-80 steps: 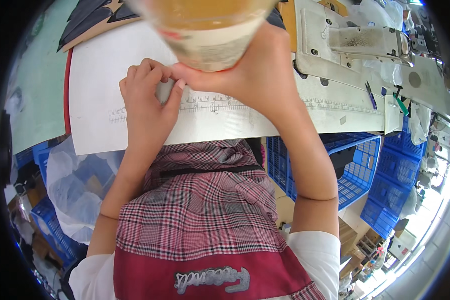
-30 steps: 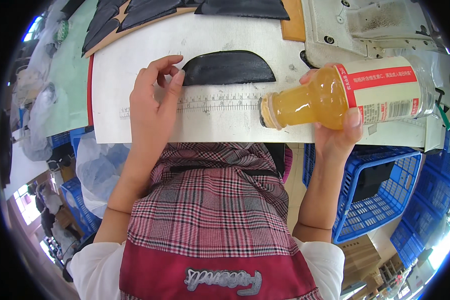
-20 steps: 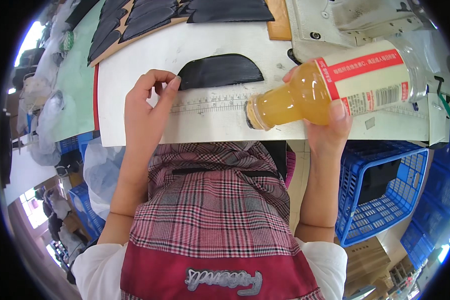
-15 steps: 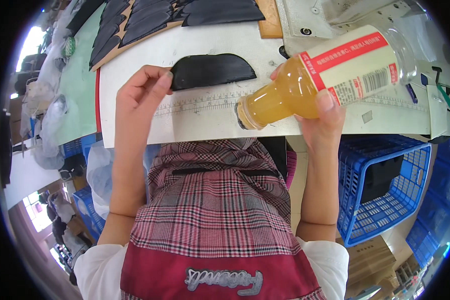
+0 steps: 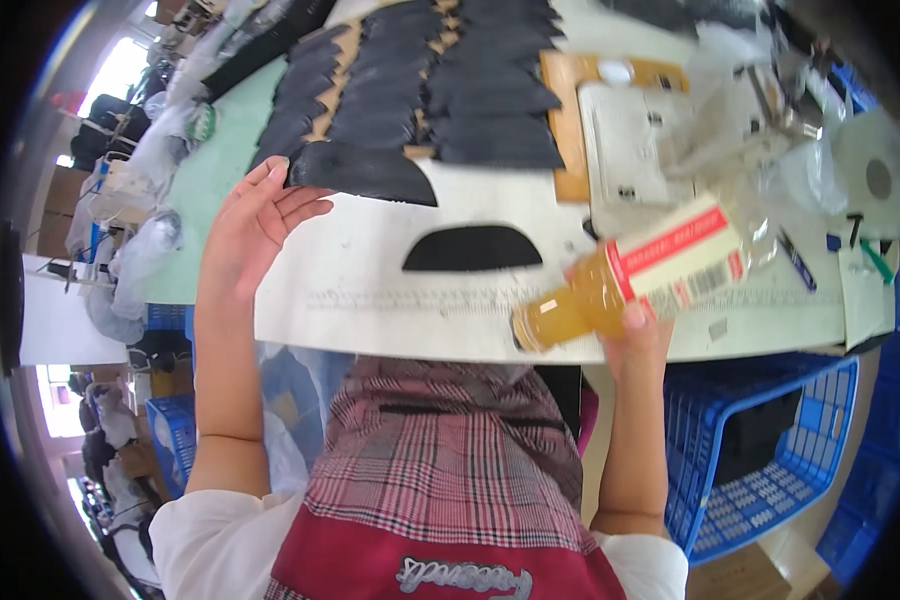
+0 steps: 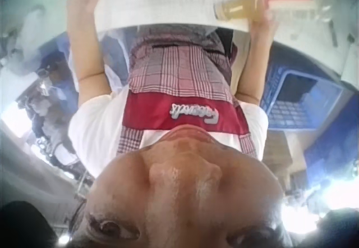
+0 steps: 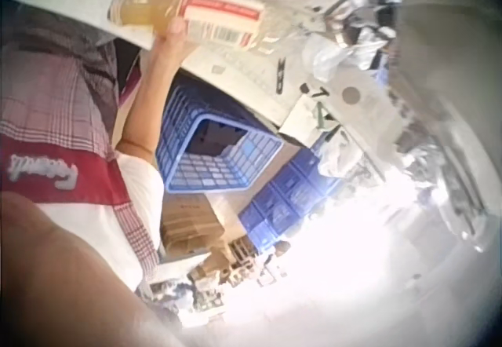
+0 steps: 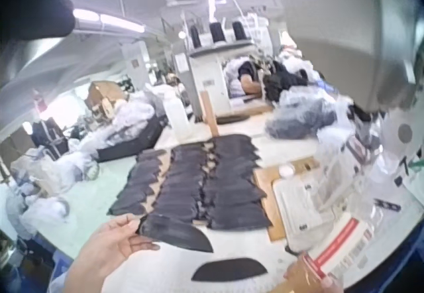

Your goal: The person applies liquid adhesive from a plastic bottle to the edges of black semi-circular fabric pieces. They pick up each piece, apply the liquid along the curved edge, and place it back on a stack. The person also handles a plastic bag containing additional pieces.

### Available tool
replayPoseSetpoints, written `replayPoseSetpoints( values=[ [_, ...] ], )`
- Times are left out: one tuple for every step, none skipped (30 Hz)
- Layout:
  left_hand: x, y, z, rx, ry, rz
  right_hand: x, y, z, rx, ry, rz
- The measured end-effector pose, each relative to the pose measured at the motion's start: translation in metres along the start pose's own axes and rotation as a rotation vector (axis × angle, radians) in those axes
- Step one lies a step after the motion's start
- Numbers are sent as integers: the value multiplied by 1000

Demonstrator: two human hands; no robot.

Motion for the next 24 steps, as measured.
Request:
replayPoseSetpoints(
  values=[
    [14,7,-8,-4,-5,-26,-1,-2,-2,-22,1,-31],
    [22,13,-21,8,21,-19,-2,-1,-1,-20,-2,-47],
    [32,20,-34,5,2,-66,-2,-2,-1,-27,-13,-67],
    [41,30,-50,1,-15,-113,-1,-2,-2,7,-20,-115],
    [44,39,-75,-21,-25,-147,-1,2,-1,61,-26,-152],
    [47,46,-96,-43,-24,-141,2,4,-1,101,-37,-203],
    [50,54,-121,-64,-39,-129,2,6,1,67,-24,-166],
    [51,58,-149,-92,-57,-120,2,8,2,37,-5,-131],
    [52,62,-175,-116,-67,-109,1,7,1,104,-2,-179],
    [56,63,-196,-122,-76,-95,-1,4,1,168,-4,-227],
    [56,63,-218,-133,-81,-71,-1,3,1,159,3,-222],
    [57,66,-239,-139,-98,-64,0,4,2,147,7,-217],
    [58,69,-259,-143,-114,-61,-1,4,0,134,12,-216],
    [57,70,-277,-155,-121,-52,-4,3,0,133,28,-208],
    [55,74,-291,-144,-119,-68,-6,2,0,136,37,-202],
    [53,80,-304,-131,-119,-84,-8,0,-1,137,46,-196],
    [45,85,-315,-122,-110,-92,-9,-1,0,145,47,-185],
    [39,95,-324,-71,-105,-144,-10,-1,1,151,49,-174],
    [34,108,-329,-18,-101,-195,-11,-1,0,155,50,-163],
    [27,118,-333,33,-90,-255,-11,-2,-1,145,57,-147],
    [22,129,-335,110,-92,-416,-10,-1,-1,143,47,-142],
    [18,139,-335,187,-95,-577,-9,0,0,140,37,-138],
    [16,152,-334,267,-98,-738,-9,-1,-1,133,26,-132],
    [17,164,-330,368,-154,-869,-9,-2,-2,124,16,-130]
  ],
)
Point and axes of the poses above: each hand's wrist, its own z-axis away from the middle knuckle, its own y-axis out of the back of the hand, x = y × z, the point moved 8 cm from there along -z, towards the middle knuckle, and after that the axes turned 7 degrees about -x, right-handed, at the moved point
